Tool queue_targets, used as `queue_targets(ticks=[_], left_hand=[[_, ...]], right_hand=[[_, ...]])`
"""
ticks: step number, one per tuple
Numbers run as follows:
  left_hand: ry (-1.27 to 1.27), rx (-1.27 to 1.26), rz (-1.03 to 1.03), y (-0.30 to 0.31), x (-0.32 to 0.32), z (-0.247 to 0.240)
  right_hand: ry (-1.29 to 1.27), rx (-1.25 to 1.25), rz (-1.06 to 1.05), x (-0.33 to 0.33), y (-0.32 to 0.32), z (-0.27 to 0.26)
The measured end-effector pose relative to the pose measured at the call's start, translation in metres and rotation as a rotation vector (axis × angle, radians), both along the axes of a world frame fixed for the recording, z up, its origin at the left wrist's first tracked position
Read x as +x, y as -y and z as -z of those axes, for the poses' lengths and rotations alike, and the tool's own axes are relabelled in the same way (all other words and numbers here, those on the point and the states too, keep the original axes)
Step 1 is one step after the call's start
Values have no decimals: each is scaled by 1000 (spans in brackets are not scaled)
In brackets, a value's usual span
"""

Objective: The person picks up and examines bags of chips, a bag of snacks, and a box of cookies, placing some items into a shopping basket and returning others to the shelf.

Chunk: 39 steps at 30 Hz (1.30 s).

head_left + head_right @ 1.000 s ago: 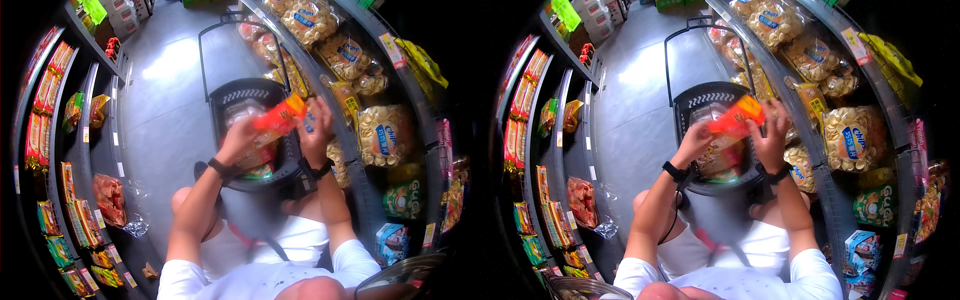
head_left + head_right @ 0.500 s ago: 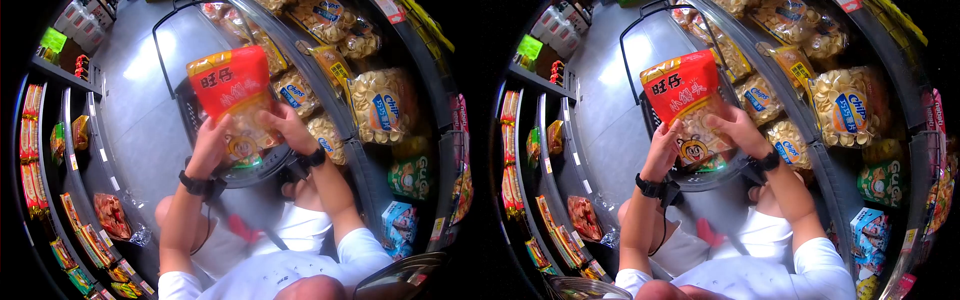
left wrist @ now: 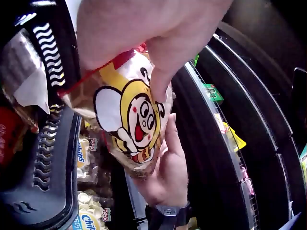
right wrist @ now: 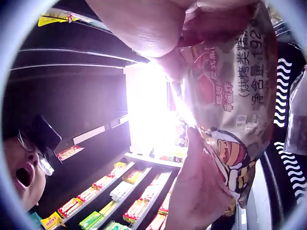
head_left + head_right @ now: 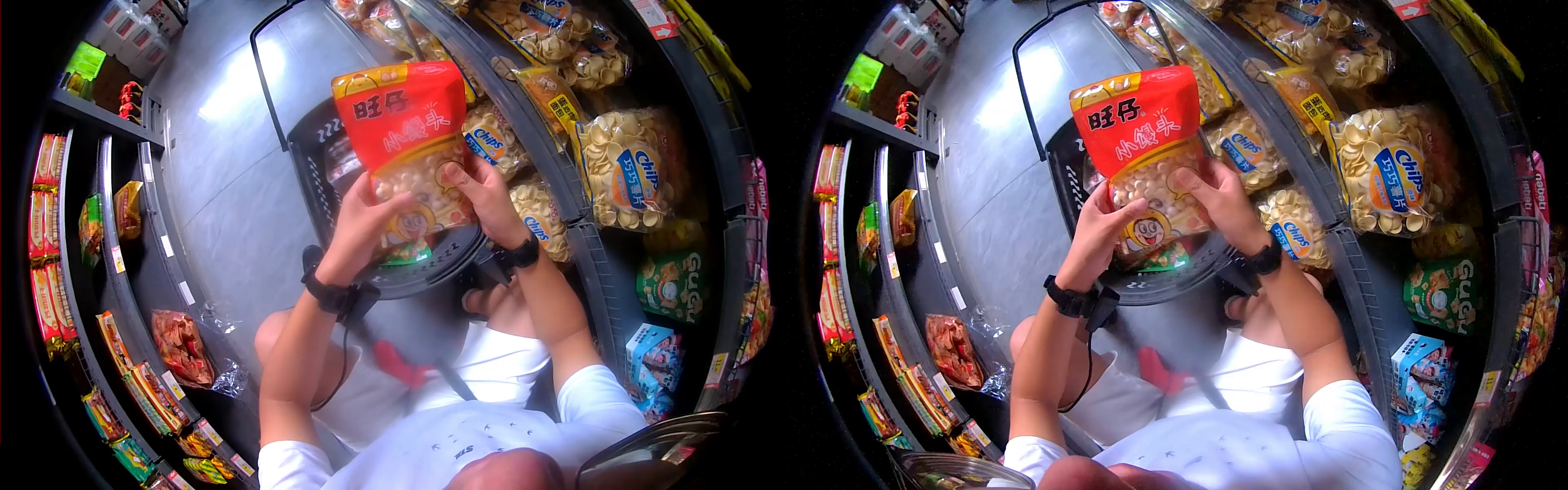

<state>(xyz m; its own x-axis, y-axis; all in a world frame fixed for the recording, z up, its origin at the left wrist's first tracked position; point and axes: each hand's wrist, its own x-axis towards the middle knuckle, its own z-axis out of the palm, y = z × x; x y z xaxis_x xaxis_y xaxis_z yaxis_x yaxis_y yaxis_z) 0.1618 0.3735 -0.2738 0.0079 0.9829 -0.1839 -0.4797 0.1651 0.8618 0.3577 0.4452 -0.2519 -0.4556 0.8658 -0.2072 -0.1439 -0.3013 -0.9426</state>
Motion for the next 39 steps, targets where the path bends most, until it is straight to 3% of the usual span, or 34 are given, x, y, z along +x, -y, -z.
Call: queue_targets(ticks=[5, 11, 22, 39], left_hand=[[23, 11, -49, 2, 0, -6], [-37, 36, -50, 4, -3, -3], [-156, 100, -45, 2, 4, 2], [-123, 93, -68, -1, 2, 11]], right_hand=[[76, -39, -43, -1, 0, -1], [24, 137, -55, -7, 3, -2], [-26, 187, -33, -4, 6, 9], [-42, 176, -47, -5, 7, 17]])
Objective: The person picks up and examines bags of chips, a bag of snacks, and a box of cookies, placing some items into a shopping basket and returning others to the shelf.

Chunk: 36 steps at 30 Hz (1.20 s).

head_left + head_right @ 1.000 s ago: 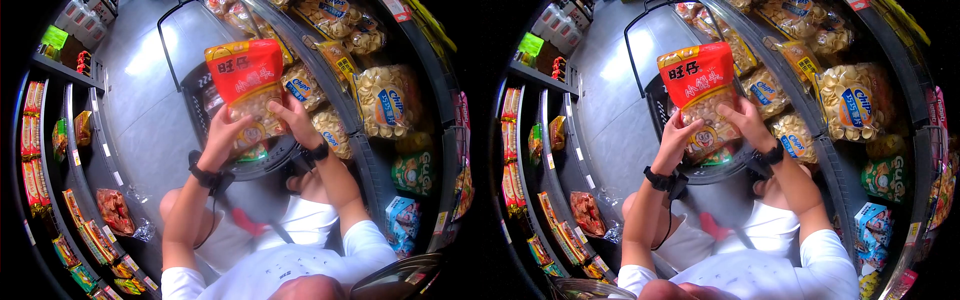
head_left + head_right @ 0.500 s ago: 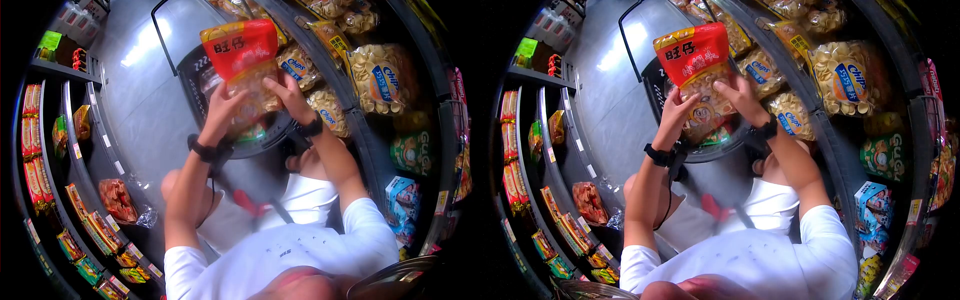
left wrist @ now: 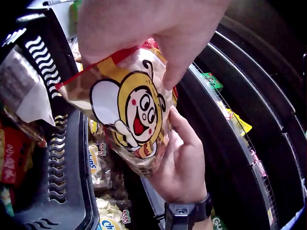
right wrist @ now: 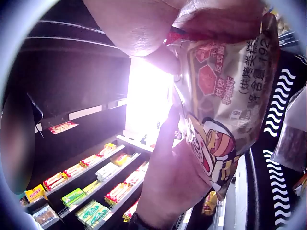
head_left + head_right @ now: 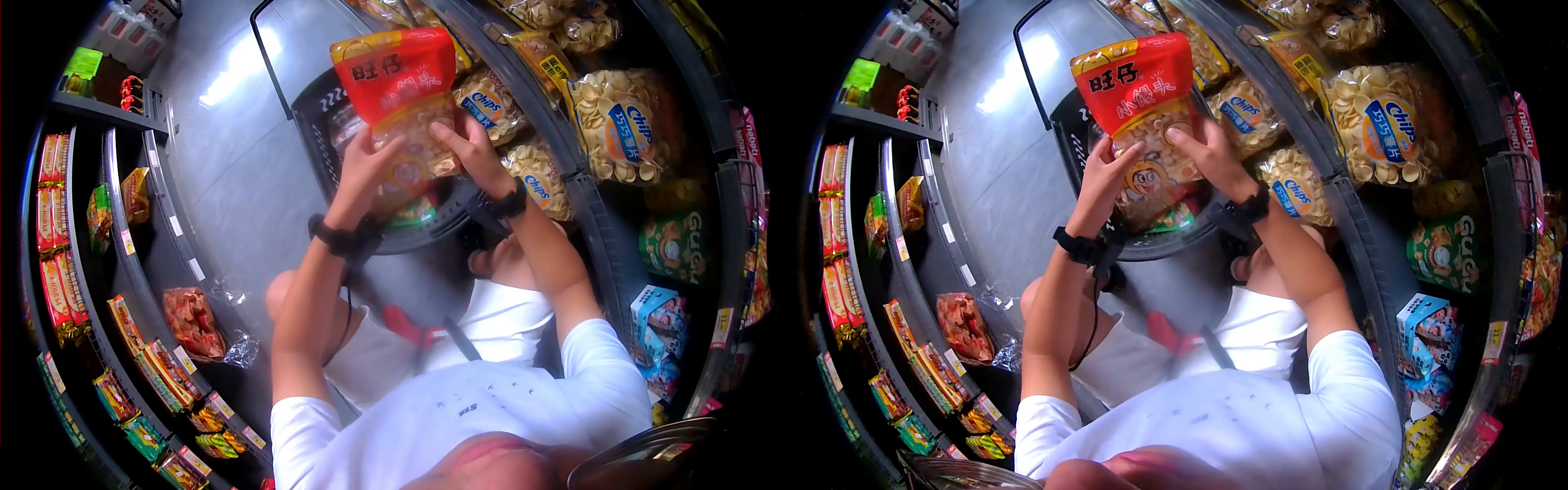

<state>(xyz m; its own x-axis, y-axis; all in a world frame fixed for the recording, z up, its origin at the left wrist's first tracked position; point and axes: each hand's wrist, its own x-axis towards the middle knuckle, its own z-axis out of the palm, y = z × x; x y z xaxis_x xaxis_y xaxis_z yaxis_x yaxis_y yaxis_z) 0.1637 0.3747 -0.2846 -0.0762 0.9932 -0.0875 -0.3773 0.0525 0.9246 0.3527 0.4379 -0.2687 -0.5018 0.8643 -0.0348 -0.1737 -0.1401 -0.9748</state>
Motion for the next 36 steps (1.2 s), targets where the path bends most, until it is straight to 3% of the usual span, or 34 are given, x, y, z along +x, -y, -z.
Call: queue_targets(ticks=[8, 17, 36], left_hand=[[10, -11, -27, 0, 0, -7], [-1, -73, -29, -1, 0, -6], [42, -29, -52, -3, 0, -7]], right_hand=[[63, 89, 16, -1, 2, 0], [-4, -48, 34, -1, 8, -16], [-15, 16, 45, -3, 3, -1]])
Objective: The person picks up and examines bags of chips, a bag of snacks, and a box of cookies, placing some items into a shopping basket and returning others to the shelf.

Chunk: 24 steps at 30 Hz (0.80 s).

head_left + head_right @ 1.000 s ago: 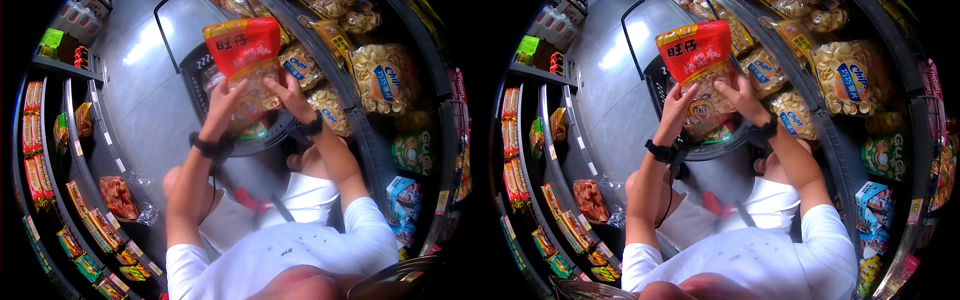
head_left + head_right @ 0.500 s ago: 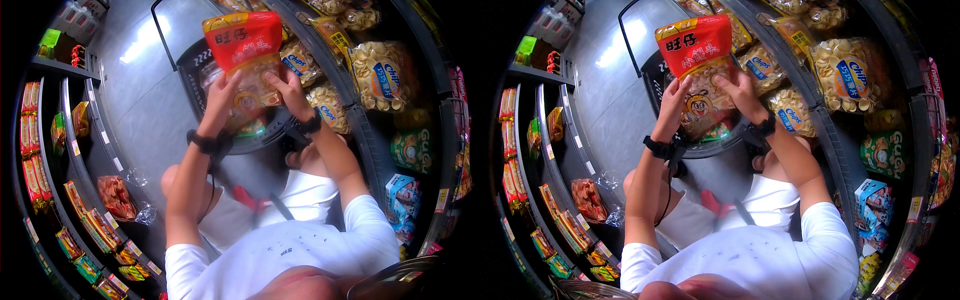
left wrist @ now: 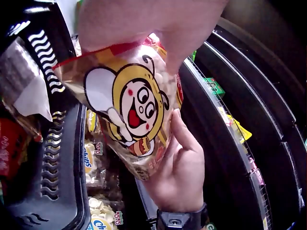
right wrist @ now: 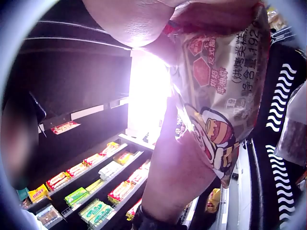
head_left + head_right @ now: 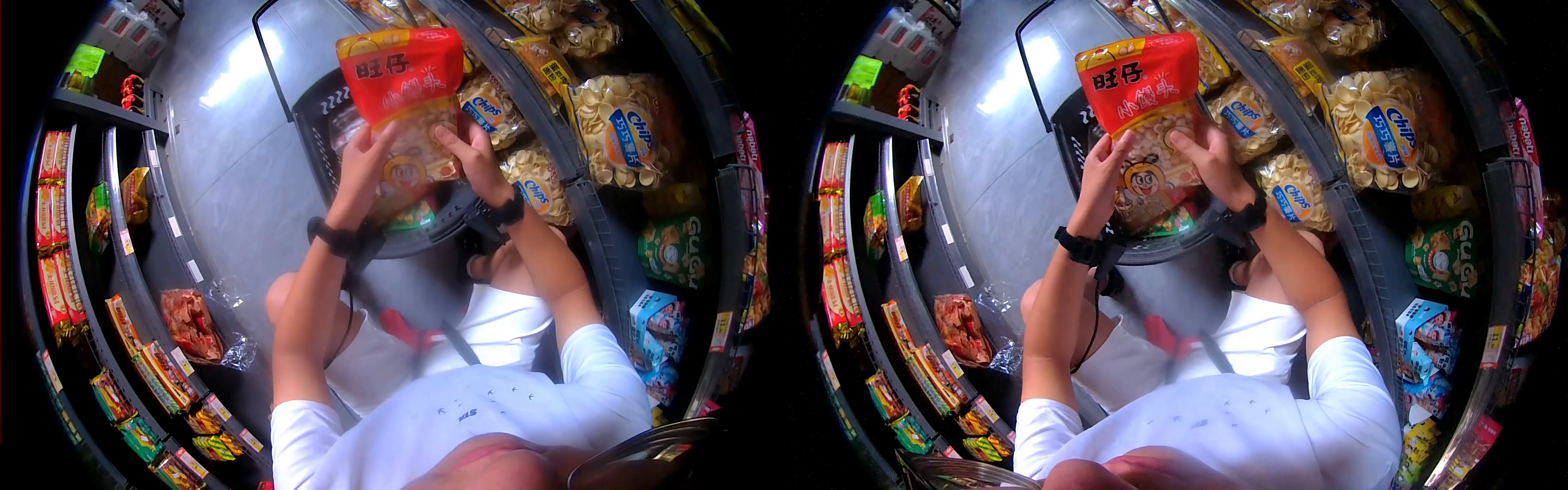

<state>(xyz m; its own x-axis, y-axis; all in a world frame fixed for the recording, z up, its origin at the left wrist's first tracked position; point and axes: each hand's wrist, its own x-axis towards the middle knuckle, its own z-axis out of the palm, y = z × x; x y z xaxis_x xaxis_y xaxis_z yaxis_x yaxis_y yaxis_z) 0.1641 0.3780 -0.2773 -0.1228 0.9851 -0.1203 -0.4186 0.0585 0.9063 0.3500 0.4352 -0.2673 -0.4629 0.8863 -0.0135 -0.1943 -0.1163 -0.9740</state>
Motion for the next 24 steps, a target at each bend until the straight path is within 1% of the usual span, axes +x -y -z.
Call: queue_targets(ticks=[4, 8, 15, 17, 20, 23, 24], left_hand=[[-15, -5, 3, -1, 0, 2], [-69, -17, -2, -2, -1, 6], [-124, -21, 6, -1, -3, 4], [-98, -1, 5, 0, -2, 2], [-73, 18, -7, 1, 2, -5], [-85, 25, -27, 1, -1, -7], [-94, 25, -35, 0, -4, -6]], right_hand=[[24, 2, 23, 2, 0, 1], [21, -53, 36, 1, 1, 3], [-30, 25, 14, -1, 5, -5], [-41, 21, -9, -1, 5, -8], [-41, 54, 22, -2, 5, -2], [45, -40, 24, 1, 6, -5], [49, -21, 28, 1, 6, -3]])
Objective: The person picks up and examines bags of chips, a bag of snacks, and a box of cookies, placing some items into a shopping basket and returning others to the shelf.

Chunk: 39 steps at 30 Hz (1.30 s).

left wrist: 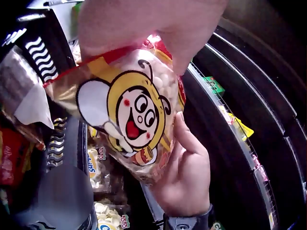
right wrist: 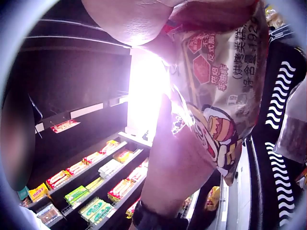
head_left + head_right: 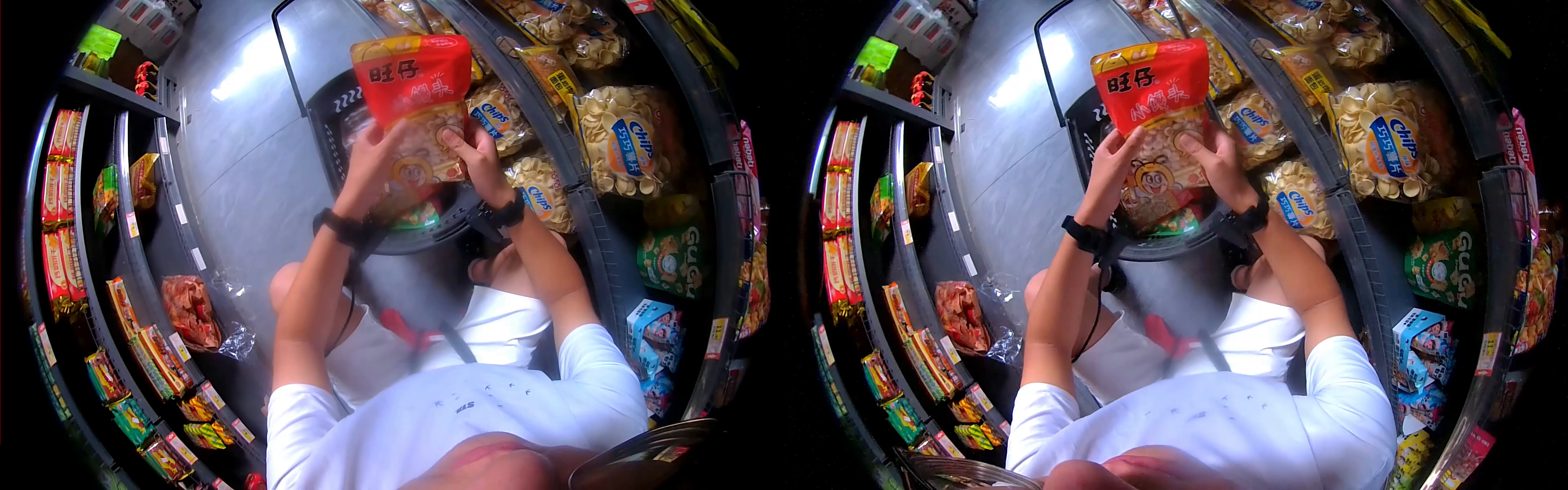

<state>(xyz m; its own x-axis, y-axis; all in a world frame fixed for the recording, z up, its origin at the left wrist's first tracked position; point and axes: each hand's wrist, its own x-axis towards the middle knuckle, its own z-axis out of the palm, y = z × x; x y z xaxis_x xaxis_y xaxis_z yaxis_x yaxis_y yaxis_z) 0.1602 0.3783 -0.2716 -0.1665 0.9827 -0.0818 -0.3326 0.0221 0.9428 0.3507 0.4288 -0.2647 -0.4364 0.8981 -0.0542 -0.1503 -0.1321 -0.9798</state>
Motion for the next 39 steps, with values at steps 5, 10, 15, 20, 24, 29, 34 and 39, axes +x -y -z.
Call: queue_targets(ticks=[5, 10, 15, 20, 24, 29, 34, 39], left_hand=[[-151, -115, -19, -3, -15, 5], [-157, -46, -29, -4, -14, 8], [-161, -51, -19, -1, -14, 3], [-169, -90, -3, -2, -15, 2], [-117, -125, -2, -2, -19, 1], [-75, -84, -21, -3, -20, 4], [-101, -44, -53, -4, -22, 6], [-102, -85, -84, -1, -21, -1]], right_hand=[[30, 69, 0, -2, 1, 2], [6, 63, -19, 1, -2, 6], [-32, 34, -29, 0, -1, 2], [-35, 43, -2, 1, -1, 2], [10, -74, 50, 3, 1, -5], [-57, -116, 85, 3, -4, -2], [-69, -32, 75, 2, -6, 7], [-78, -19, 58, 3, -7, 8]])
